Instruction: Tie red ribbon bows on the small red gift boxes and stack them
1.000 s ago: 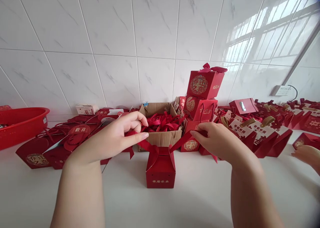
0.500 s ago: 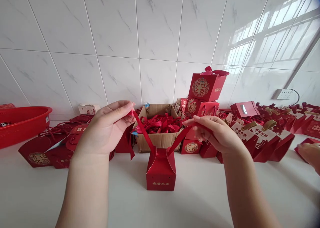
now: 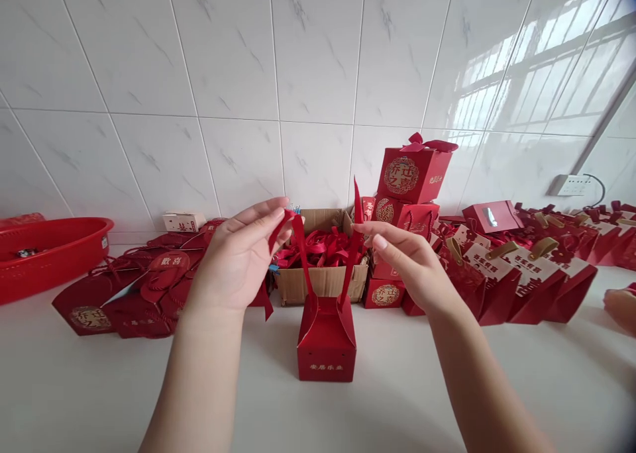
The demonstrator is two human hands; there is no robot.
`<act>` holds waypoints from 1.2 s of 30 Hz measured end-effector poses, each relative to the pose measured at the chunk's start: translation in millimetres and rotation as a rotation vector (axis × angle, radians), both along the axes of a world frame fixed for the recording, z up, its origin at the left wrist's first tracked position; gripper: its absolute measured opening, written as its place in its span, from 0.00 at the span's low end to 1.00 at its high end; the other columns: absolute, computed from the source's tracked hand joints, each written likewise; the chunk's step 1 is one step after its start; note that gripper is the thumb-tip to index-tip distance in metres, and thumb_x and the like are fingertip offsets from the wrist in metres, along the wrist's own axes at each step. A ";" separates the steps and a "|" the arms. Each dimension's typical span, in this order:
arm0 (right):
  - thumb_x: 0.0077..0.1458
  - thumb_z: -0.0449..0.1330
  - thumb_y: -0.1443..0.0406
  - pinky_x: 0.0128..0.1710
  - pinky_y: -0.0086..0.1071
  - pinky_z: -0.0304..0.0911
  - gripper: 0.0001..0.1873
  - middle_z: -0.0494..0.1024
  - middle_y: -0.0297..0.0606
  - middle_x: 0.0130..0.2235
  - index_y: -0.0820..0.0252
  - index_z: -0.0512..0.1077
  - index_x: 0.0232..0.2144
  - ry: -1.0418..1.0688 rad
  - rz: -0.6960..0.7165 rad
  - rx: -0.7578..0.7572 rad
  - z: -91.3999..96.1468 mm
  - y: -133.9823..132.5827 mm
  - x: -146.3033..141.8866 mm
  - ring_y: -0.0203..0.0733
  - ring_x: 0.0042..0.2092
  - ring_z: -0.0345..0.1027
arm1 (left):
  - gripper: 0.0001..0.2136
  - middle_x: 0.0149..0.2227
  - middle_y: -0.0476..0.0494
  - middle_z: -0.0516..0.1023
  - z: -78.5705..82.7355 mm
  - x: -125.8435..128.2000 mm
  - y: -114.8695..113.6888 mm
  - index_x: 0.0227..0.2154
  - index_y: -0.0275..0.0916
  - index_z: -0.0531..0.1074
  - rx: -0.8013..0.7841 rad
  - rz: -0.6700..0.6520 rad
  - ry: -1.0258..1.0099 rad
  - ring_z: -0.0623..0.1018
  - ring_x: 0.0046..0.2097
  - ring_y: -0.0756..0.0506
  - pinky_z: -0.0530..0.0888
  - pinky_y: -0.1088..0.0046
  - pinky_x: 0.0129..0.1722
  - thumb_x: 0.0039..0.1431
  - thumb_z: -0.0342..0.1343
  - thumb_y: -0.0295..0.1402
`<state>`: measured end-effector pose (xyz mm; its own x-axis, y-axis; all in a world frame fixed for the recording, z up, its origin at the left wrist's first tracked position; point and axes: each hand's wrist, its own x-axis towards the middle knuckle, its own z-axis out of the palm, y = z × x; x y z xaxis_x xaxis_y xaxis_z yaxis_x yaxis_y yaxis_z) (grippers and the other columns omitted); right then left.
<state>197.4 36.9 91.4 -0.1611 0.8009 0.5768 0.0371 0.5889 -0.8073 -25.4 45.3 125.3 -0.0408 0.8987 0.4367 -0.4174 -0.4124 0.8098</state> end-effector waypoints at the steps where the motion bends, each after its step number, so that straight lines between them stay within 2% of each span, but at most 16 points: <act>1: 0.57 0.59 0.56 0.47 0.32 0.64 0.16 0.75 0.36 0.48 0.53 0.74 0.46 -0.018 0.012 0.020 -0.1 -0.9 -1.9 0.41 0.49 0.67 | 0.05 0.33 0.49 0.80 -0.3 1.6 0.0 0.30 0.39 0.79 0.002 0.004 -0.008 0.78 0.37 0.51 0.73 0.79 0.37 0.47 0.64 0.27; 7: 0.56 0.60 0.58 0.48 0.34 0.66 0.18 0.71 0.35 0.55 0.49 0.71 0.50 -0.037 0.063 0.053 -2.4 -2.3 -5.3 0.46 0.58 0.60 | 0.03 0.33 0.48 0.81 -1.8 9.5 1.1 0.27 0.40 0.79 0.104 -0.051 -0.014 0.78 0.43 0.48 0.73 0.73 0.45 0.52 0.60 0.30; 11: 0.56 0.60 0.60 0.50 0.35 0.66 0.18 0.68 0.34 0.57 0.47 0.71 0.50 0.057 0.077 0.085 -7.0 2.2 -7.1 0.46 0.60 0.59 | 0.05 0.37 0.46 0.81 -3.7 13.9 1.2 0.30 0.40 0.78 0.169 0.006 0.061 0.77 0.47 0.46 0.72 0.68 0.50 0.51 0.58 0.28; 14: 0.56 0.60 0.61 0.50 0.34 0.66 0.18 0.69 0.34 0.57 0.47 0.71 0.50 0.127 0.123 0.096 -9.4 5.1 -7.9 0.44 0.58 0.61 | 0.09 0.39 0.46 0.80 -6.3 17.2 2.4 0.33 0.40 0.77 0.208 0.087 0.104 0.76 0.49 0.45 0.71 0.67 0.53 0.46 0.60 0.24; 18: 0.55 0.60 0.61 0.50 0.36 0.66 0.17 0.70 0.34 0.57 0.48 0.73 0.48 0.201 0.185 0.077 -8.2 5.4 -6.6 0.44 0.57 0.63 | 0.20 0.45 0.46 0.77 -10.0 19.4 5.8 0.44 0.43 0.74 0.245 0.178 0.099 0.76 0.48 0.47 0.73 0.70 0.51 0.45 0.62 0.24; 20: 0.55 0.60 0.61 0.51 0.38 0.65 0.16 0.70 0.34 0.56 0.49 0.73 0.48 0.240 0.203 0.067 -6.7 4.6 -5.5 0.45 0.57 0.63 | 0.23 0.44 0.46 0.77 -10.9 19.6 7.1 0.47 0.44 0.71 0.237 0.198 0.089 0.77 0.46 0.48 0.73 0.70 0.50 0.45 0.63 0.24; 23: 0.54 0.59 0.60 0.49 0.40 0.67 0.18 0.70 0.36 0.57 0.51 0.73 0.48 0.270 0.215 0.052 -4.7 3.3 -3.7 0.47 0.57 0.63 | 0.17 0.38 0.49 0.78 -11.4 20.5 7.1 0.39 0.42 0.74 0.261 0.251 0.065 0.77 0.42 0.49 0.74 0.72 0.48 0.44 0.64 0.24; 27: 0.54 0.58 0.57 0.51 0.43 0.65 0.20 0.69 0.37 0.57 0.51 0.72 0.50 0.258 0.178 0.057 -3.4 1.8 -1.1 0.49 0.58 0.62 | 0.04 0.36 0.49 0.78 -11.4 23.2 2.1 0.24 0.39 0.75 0.341 0.446 0.139 0.78 0.39 0.49 0.75 0.73 0.44 0.45 0.64 0.25; 30: 0.54 0.56 0.57 0.52 0.45 0.64 0.21 0.68 0.36 0.58 0.50 0.72 0.50 0.255 0.171 0.085 -2.2 0.9 1.2 0.50 0.58 0.61 | 0.03 0.37 0.48 0.79 -10.5 25.1 -3.6 0.25 0.40 0.77 0.380 0.538 0.226 0.78 0.41 0.47 0.75 0.73 0.43 0.47 0.63 0.26; 36: 0.53 0.56 0.58 0.52 0.47 0.65 0.19 0.72 0.36 0.55 0.50 0.73 0.48 0.267 0.116 0.124 -1.0 1.4 4.6 0.51 0.58 0.63 | 0.06 0.34 0.49 0.81 -8.5 27.8 -10.6 0.31 0.42 0.79 0.359 0.587 0.267 0.79 0.37 0.47 0.76 0.72 0.41 0.48 0.63 0.27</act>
